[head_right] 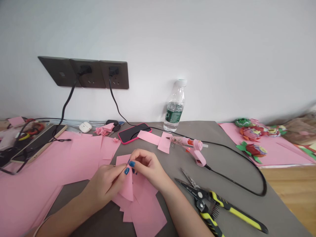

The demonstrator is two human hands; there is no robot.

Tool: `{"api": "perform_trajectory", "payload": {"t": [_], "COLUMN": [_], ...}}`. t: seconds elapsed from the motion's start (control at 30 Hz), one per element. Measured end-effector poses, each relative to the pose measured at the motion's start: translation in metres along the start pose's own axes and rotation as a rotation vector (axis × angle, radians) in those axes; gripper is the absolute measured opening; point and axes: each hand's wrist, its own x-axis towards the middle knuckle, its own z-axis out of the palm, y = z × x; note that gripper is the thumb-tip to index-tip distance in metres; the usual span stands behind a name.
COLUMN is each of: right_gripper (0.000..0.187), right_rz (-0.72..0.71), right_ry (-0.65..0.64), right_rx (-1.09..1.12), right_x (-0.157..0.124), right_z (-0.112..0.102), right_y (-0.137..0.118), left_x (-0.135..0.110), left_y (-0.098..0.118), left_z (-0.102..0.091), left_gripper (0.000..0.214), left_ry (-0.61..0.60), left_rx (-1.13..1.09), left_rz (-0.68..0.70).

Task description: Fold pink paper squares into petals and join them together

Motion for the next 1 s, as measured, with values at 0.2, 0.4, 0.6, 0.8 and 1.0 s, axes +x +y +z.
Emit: {"api": "perform_trajectory", "payload": {"t": [0.2,0.4,0.6,0.8,1.0], "right_gripper": [0.020,0.020,0.025,0.031,0.030], "right_rz": [-0.009,-0.049,-0.101,-0.097,-0.087], "right_ry": [-0.011,0.001,0.053,0.072,0.062], "right_rx": [-0.008,-0.051,-0.084,-0.062,-0.172], "right_x": [-0.0021,-0.0026,-0.0009,-0.0006,-0.0016], "right_z": [0.0006,0.0031,0.0045,0.0019,0.0052], "right_y": [-0.0004,-0.0015,0.0016,0.0037,-0.0016], "left_x": [-0.0019,0.0000,0.0015,-0.0005,0.0018], "left_y": [0.0003,0.0023,0.0023,0.0011,0.0023], "left_z": [0.0016,0.0007,0.0015,0.0023,0.0010], "left_gripper": [0.029,0.029,0.038,0.039,0.038], "left_ry": [-0.035,-0.063,-0.103,-0.085,-0.094], "left_rx": [-0.010,-0.052,-0.216,-0.244,-0.219], "left_rz": [-0.037,-0.078,-0.167,-0.180,-0.169]}}
